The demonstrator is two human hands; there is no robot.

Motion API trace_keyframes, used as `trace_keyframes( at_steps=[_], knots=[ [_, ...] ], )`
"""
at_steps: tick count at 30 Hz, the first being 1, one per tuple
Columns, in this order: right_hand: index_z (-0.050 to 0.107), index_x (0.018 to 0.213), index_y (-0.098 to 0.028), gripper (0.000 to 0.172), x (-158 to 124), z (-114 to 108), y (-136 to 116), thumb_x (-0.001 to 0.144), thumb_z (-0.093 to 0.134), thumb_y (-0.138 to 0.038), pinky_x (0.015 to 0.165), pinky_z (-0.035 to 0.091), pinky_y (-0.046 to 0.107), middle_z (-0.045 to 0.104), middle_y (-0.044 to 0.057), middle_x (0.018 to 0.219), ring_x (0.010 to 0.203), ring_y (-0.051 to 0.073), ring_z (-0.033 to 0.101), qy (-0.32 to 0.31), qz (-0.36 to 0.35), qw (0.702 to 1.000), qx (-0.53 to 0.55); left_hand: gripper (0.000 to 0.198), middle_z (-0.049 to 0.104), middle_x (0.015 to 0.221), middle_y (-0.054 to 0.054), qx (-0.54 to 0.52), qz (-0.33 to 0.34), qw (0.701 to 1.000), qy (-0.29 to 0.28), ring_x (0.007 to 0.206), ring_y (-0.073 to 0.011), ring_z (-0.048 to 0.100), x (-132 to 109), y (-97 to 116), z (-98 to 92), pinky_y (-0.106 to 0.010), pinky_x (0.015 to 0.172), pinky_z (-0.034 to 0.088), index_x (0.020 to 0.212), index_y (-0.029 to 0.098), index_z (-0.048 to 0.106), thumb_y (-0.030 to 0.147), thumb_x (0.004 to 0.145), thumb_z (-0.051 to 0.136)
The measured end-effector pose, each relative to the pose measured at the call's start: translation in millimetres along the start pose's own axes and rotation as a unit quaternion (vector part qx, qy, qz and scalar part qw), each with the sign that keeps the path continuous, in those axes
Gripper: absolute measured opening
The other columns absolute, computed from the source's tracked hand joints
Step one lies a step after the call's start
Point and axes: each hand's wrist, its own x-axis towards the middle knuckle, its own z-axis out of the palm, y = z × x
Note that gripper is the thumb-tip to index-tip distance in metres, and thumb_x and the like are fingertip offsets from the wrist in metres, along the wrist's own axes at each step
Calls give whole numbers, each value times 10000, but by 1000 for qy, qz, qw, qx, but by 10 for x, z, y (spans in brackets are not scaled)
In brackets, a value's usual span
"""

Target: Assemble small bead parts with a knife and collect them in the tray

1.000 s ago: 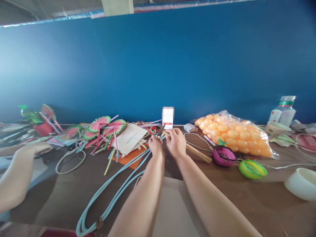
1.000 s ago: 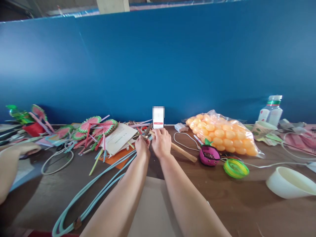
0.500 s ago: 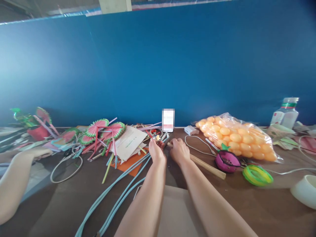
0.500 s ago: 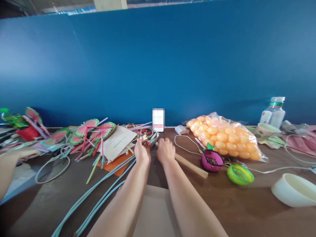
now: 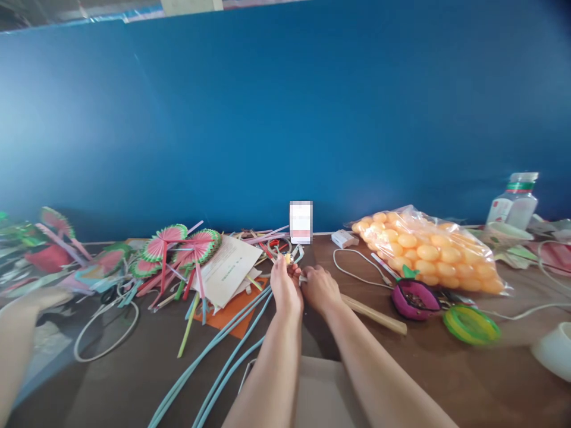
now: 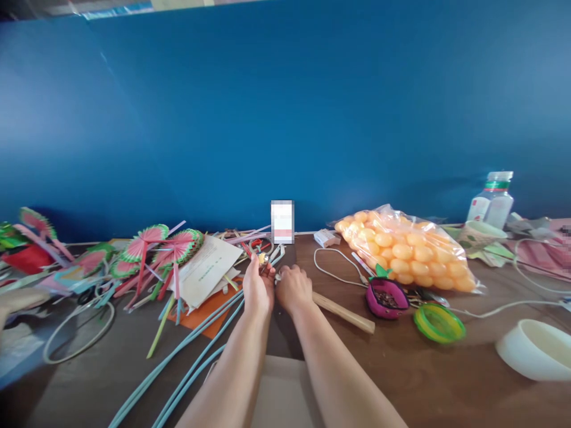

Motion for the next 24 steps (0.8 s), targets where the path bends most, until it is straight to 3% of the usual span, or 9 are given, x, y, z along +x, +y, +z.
trace_keyframes(
  at_steps=[8, 11, 14, 16, 18, 21, 22, 24],
  knots=[
    [669, 985, -217, 244, 6, -63, -18, 890, 447, -253, 767, 412, 346, 648, 110, 1015, 964, 252, 601, 24, 13, 998, 52, 197, 561, 701, -27, 1, -59, 998, 4, 585, -84, 539, -53, -20, 44, -190, 576, 446, 794, 136, 590, 321, 860, 606],
    [664, 1018, -238, 239, 14, -95, -4, 858, 487, -231, 737, 426, 307, 644, 84, 1037, 924, 217, 614, 40, 26, 988, 144, 218, 557, 683, -27, 0, -82, 997, -12, 569, -87, 523, -76, -25, 68, -201, 580, 444, 787, 136, 592, 335, 876, 575],
    [663, 1028, -248, 261, 42, -107, 10, 804, 540, -196, 759, 444, 285, 645, 58, 1069, 911, 188, 622, 85, 36, 960, 265, 218, 589, 717, -40, -14, -84, 996, -34, 589, -93, 534, -90, -30, 73, -212, 611, 461, 805, 132, 611, 328, 882, 554],
    [668, 985, -235, 249, 80, -105, 12, 795, 524, -164, 784, 450, 279, 660, 48, 1028, 905, 172, 624, 110, 45, 923, 366, 190, 612, 749, -50, -20, -79, 996, -41, 616, -97, 552, -102, -31, 70, -212, 629, 469, 805, 131, 619, 297, 874, 559],
    [664, 942, -222, 214, 124, -101, 5, 813, 497, -187, 727, 460, 267, 672, 33, 924, 806, 149, 626, 110, 85, 855, 499, 161, 630, 778, -61, -15, -82, 995, -46, 644, -103, 572, -116, -32, 65, -212, 642, 474, 804, 129, 628, 263, 865, 562],
    [658, 862, -200, 176, 165, -104, -16, 795, 568, -335, 550, 409, 225, 632, -7, 714, 575, 105, 542, 54, 151, 719, 676, 136, 634, 772, -59, 2, -87, 994, -69, 631, -102, 572, -133, -36, 57, -212, 618, 464, 811, 125, 642, 235, 848, 570],
    [658, 829, -192, 206, 166, -108, -24, 759, 616, -381, 516, 379, 214, 603, -21, 654, 532, 92, 502, 32, 156, 685, 710, 133, 629, 755, -53, 8, -85, 993, -77, 615, -100, 566, -134, -37, 53, -213, 603, 458, 812, 124, 645, 234, 842, 577],
    [657, 768, -175, 273, 154, -122, -40, 673, 701, -427, 498, 345, 200, 555, -41, 582, 506, 74, 454, -3, 146, 646, 749, 135, 622, 727, -44, 19, -76, 993, -87, 601, -103, 564, -129, -37, 43, -218, 587, 454, 811, 121, 649, 242, 830, 591]
  ],
)
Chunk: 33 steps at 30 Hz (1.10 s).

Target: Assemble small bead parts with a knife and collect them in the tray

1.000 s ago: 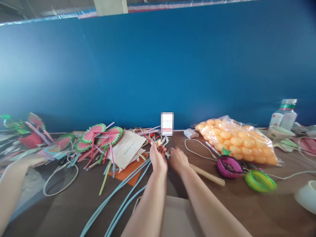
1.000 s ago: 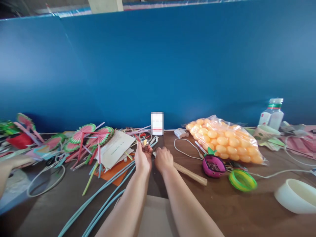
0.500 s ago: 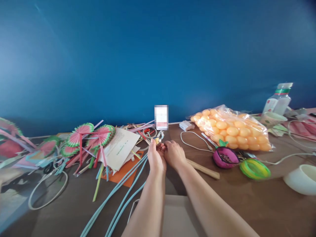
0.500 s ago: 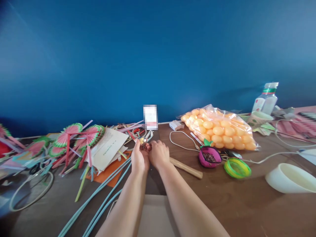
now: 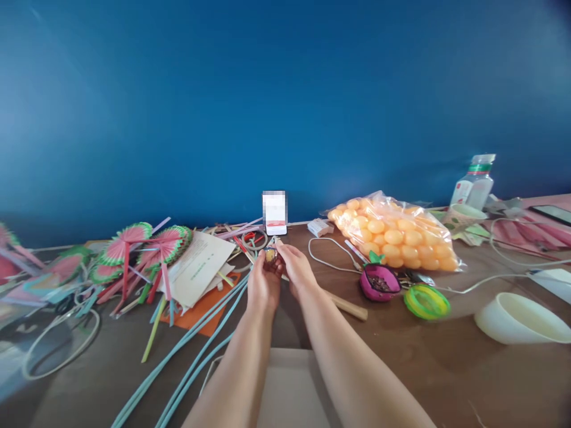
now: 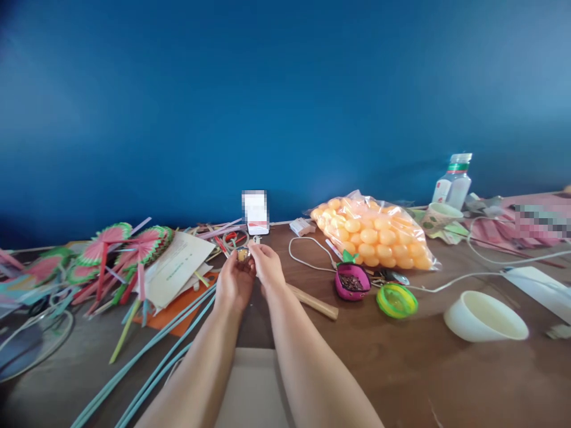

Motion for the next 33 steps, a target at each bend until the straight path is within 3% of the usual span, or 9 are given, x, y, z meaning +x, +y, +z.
trace_keyframes(
  at_steps=[3, 9, 16, 21, 28, 33],
  knots=[
    [660, 760, -169, 323, -43, 17, -18, 605, 748, -439, 493, 329, 199, 545, -46, 569, 505, 71, 439, -29, 23, 999, 30, 133, 628, 724, -46, 12, 19, 1000, 2, 602, -109, 574, 5, 5, -8, -219, 581, 458, 818, 116, 655, 242, 806, 612],
    [657, 807, -175, 316, -52, 46, -15, 564, 751, -353, 474, 328, 205, 587, -37, 591, 492, 78, 450, -22, 49, 996, 65, 115, 639, 728, -49, 23, 40, 999, -8, 588, -119, 578, -5, -6, -4, -233, 574, 476, 822, 110, 653, 212, 790, 609],
    [659, 858, -180, 302, -50, 57, 1, 594, 703, -320, 466, 366, 222, 657, -4, 664, 544, 122, 554, -43, 62, 993, 85, 198, 673, 814, -84, 53, 65, 996, -32, 651, -152, 623, 0, -37, -59, -256, 600, 504, 908, 98, 665, 242, 775, 636],
    [661, 865, -184, 320, -54, 38, 15, 583, 721, -324, 459, 352, 223, 674, -1, 701, 537, 115, 546, -36, 55, 993, 97, 259, 682, 843, -97, 63, 75, 994, -51, 718, -181, 650, -13, -66, -63, -284, 665, 518, 921, 101, 666, 277, 735, 703],
    [691, 852, -167, 330, -58, 25, -2, 563, 738, -318, 506, 380, 218, 667, -5, 685, 563, 108, 548, -16, 60, 995, 84, 378, 676, 787, -71, 76, 72, 994, -45, 638, -156, 626, 33, -91, -88, -276, 631, 496, 945, 95, 672, 362, 691, 759],
    [682, 802, -169, 296, -88, 25, -1, 561, 754, -325, 500, 375, 217, 640, -16, 628, 529, 102, 527, -14, 43, 998, 51, 334, 667, 744, -55, 67, 72, 995, -22, 607, -135, 608, 72, -106, -98, -255, 600, 487, 892, 98, 680, 341, 677, 761]
  ],
)
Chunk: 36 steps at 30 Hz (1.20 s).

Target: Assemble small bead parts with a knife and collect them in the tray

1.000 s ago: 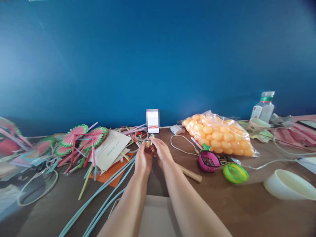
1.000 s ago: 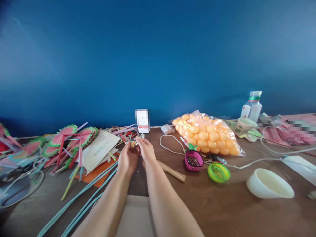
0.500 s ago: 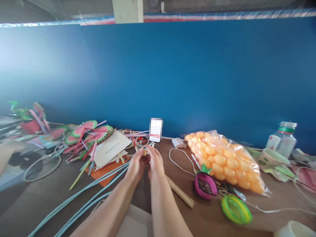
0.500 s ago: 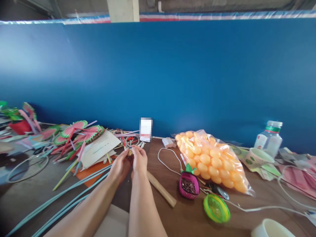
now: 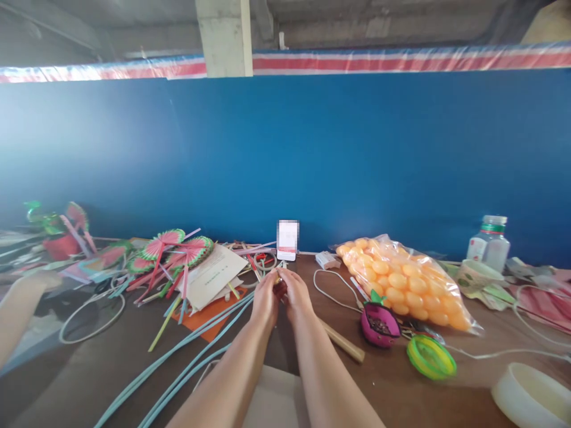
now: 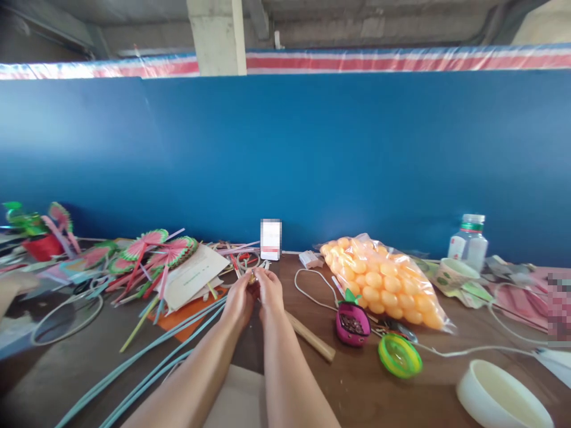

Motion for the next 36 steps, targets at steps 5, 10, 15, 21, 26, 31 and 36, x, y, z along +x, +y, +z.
trace_keyframes(
  at_steps=[5, 10, 15, 21, 26, 31, 36],
  knots=[
    [656, 799, -176, 299, 40, 10, 39, 590, 760, -362, 487, 381, 220, 603, -26, 582, 486, 96, 498, 4, -10, 1000, -25, 218, 666, 724, -64, -4, -6, 999, 32, 594, -145, 618, 73, -23, 12, -267, 584, 502, 842, 100, 679, 270, 709, 712],
    [637, 800, -183, 286, 89, 13, 62, 617, 752, -371, 486, 383, 215, 597, -28, 586, 500, 100, 516, 6, -38, 997, -62, 182, 663, 726, -65, -2, -6, 1000, 1, 604, -143, 628, 128, -66, -6, -247, 569, 502, 856, 95, 679, 248, 759, 663],
    [636, 770, -177, 182, 121, -14, 99, 699, 688, -336, 582, 449, 230, 624, -16, 634, 585, 116, 571, 23, -86, 990, -107, 126, 666, 743, -61, -8, -26, 999, 31, 600, -123, 625, 145, -42, 19, -221, 561, 502, 877, 100, 662, 188, 800, 616],
    [644, 848, -192, 189, 179, -83, 44, 794, 590, -365, 758, 471, 271, 704, 24, 861, 811, 165, 637, 136, -235, 895, -355, 84, 635, 703, -44, -1, -71, 996, 44, 594, -111, 615, 103, 27, 81, -217, 569, 516, 809, 113, 615, 162, 854, 564],
    [664, 938, -227, 184, 59, -93, -496, 808, 539, -262, 781, 463, 259, 713, 14, 1001, 905, 167, 632, 150, -309, 806, -482, 141, 575, 645, -17, 29, -105, 992, 70, 516, -74, 556, 64, 56, 56, -193, 558, 508, 755, 131, 567, 216, 867, 582],
    [698, 805, -198, 141, -344, -491, -1304, 757, 573, -244, 649, 422, 217, 697, -3, 759, 712, 137, 601, 50, -259, 692, -672, 130, 557, 641, -7, 46, -129, 987, 86, 525, -74, 553, 35, 80, 69, -179, 534, 504, 754, 146, 551, 221, 845, 605],
    [715, 681, -165, 122, -689, -1129, -1693, 683, 612, -231, 582, 383, 214, 655, -3, 644, 637, 133, 571, 31, -103, 593, -798, 139, 554, 651, -15, 76, -149, 982, 92, 513, -69, 539, 34, 93, 96, -170, 507, 496, 764, 142, 554, 242, 847, 604]
  ],
)
